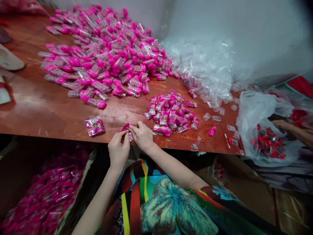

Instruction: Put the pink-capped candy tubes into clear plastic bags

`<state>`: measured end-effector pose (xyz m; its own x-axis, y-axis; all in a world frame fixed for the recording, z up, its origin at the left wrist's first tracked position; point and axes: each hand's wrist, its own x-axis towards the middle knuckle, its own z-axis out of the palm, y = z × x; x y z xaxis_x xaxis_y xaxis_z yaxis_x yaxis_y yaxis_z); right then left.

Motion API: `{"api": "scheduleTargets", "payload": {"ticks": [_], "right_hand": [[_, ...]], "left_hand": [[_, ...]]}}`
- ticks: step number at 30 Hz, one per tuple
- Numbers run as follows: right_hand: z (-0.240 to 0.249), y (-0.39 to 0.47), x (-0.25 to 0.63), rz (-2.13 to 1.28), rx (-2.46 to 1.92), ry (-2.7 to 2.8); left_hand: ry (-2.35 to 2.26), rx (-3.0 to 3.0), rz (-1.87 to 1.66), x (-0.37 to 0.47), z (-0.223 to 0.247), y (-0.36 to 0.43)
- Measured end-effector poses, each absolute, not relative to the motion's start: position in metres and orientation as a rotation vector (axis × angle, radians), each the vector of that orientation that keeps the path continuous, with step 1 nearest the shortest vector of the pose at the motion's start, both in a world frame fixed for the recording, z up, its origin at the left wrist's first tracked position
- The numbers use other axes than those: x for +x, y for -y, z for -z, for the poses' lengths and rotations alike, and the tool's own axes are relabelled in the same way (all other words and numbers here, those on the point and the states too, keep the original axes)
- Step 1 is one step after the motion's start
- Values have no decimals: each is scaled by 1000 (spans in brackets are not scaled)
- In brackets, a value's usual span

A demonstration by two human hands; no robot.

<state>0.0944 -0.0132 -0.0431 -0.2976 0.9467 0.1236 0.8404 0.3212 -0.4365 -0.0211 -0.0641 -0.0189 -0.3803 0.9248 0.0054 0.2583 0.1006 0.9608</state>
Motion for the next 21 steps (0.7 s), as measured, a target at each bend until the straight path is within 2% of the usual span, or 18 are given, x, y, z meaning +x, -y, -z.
{"api": "scheduleTargets", "payload": {"ticks": [5, 10, 18, 21], "right_hand": [[45, 15, 105, -723, -1404, 1913], [44, 13, 108, -998, -1194, 1627], [32, 2, 121, -879, -1500, 1839], [32, -1, 128, -916, -1405, 1721]], "left_hand": [[-1607, 840, -1283, -17, 19, 56], [-1507, 809, -1264, -14, 21, 47], [-1832, 1285, -975, -20, 13, 39], [-2027, 1444, -917, -18, 4, 37]]}}
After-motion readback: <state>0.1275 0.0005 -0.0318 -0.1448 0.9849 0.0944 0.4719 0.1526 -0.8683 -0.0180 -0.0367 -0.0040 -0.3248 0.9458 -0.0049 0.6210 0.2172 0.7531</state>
